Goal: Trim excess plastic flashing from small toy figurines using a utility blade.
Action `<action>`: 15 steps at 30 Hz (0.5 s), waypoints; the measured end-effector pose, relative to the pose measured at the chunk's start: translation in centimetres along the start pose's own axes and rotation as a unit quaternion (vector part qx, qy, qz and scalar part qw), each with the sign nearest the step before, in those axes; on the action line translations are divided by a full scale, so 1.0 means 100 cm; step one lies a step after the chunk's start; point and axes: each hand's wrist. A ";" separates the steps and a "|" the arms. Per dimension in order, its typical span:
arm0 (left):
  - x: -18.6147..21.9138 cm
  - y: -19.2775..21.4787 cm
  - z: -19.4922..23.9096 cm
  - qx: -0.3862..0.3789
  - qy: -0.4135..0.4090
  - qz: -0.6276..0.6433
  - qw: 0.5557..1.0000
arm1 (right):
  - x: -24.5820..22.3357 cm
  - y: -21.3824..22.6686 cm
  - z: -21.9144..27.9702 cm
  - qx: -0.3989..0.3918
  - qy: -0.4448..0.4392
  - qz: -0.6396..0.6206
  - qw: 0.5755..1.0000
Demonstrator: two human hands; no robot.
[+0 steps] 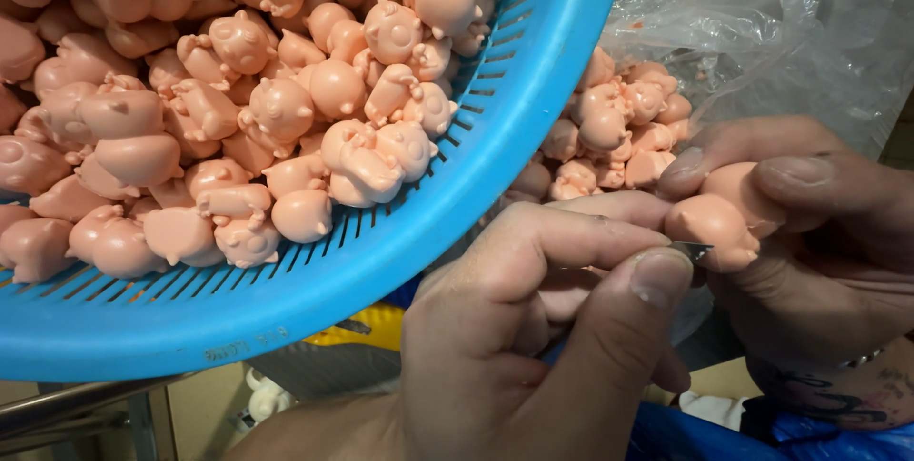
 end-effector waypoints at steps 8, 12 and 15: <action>-0.002 -0.002 0.000 0.005 -0.030 -0.030 0.999 | 0.002 0.002 -0.003 -0.022 0.003 -0.056 0.998; 0.000 -0.005 0.001 0.036 -0.010 -0.020 0.999 | 0.002 0.002 -0.002 -0.018 -0.002 -0.068 0.998; -0.002 -0.002 0.000 0.010 -0.034 -0.056 0.998 | 0.002 0.003 -0.002 -0.020 0.006 -0.049 0.999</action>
Point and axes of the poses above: each hand's wrist, its own z-axis away from the middle knuckle, its own y-axis out of the back of the hand, x = y × z, and after that the axes turned 1 degree about -x, right-handed
